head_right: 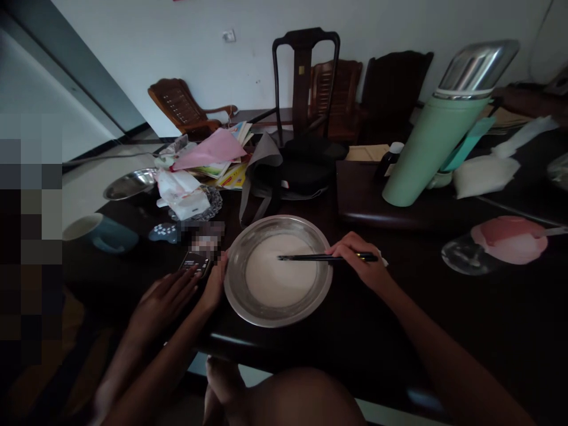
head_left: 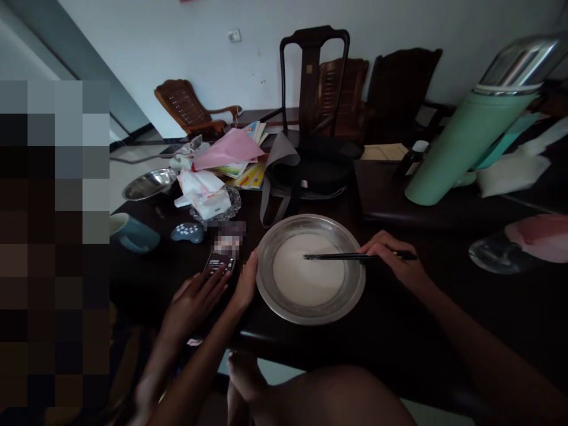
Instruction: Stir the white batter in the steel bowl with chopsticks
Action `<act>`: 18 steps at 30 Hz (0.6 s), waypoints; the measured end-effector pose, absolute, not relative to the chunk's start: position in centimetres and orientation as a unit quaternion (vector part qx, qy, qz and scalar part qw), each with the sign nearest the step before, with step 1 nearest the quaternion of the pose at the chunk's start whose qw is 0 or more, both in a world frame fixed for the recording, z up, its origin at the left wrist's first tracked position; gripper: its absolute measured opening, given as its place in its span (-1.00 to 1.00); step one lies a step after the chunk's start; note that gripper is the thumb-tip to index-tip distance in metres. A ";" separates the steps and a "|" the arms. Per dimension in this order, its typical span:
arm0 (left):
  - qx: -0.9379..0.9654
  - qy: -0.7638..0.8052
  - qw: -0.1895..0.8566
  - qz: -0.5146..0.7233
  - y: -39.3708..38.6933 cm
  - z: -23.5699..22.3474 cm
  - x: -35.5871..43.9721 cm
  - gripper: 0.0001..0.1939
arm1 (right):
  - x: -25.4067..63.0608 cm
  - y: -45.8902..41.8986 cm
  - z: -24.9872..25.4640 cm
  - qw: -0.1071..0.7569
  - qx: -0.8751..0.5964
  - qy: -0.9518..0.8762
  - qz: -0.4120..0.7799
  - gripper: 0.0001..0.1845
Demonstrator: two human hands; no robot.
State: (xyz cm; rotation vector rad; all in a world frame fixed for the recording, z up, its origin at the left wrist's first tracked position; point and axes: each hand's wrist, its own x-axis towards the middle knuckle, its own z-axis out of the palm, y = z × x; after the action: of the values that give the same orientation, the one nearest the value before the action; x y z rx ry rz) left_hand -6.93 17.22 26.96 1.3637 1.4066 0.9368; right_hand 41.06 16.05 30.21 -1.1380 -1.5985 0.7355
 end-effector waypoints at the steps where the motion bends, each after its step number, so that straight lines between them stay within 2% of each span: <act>1: 0.566 0.570 0.464 0.374 17.3 26.7 -7.0 -0.75 | 41.1 16.1 30.2 0.508 -0.470 -0.653 0.308 -0.69; 3: 0.587 0.564 0.457 0.359 17.5 26.5 -6.7 -0.69 | 41.1 16.1 30.2 0.508 -0.454 -0.657 0.323 -0.65; 7: 0.616 0.559 0.431 0.349 17.5 26.4 -6.2 -0.57 | 41.0 16.0 30.2 0.479 -0.442 -0.692 0.311 -0.74; 12: 0.613 0.544 0.436 0.371 16.7 26.3 -6.9 -0.69 | 41.0 16.0 30.0 0.523 -0.450 -0.648 0.321 -0.65; 18: 0.539 0.538 0.494 0.419 16.2 27.5 -4.1 -0.70 | 40.9 16.0 30.1 0.485 -0.451 -0.681 0.312 -0.77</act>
State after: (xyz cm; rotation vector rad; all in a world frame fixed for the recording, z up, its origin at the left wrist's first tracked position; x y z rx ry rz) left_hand -4.07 16.15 27.46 1.3074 1.3051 1.0158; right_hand 40.88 16.00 30.07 -1.0984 -1.6577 0.7589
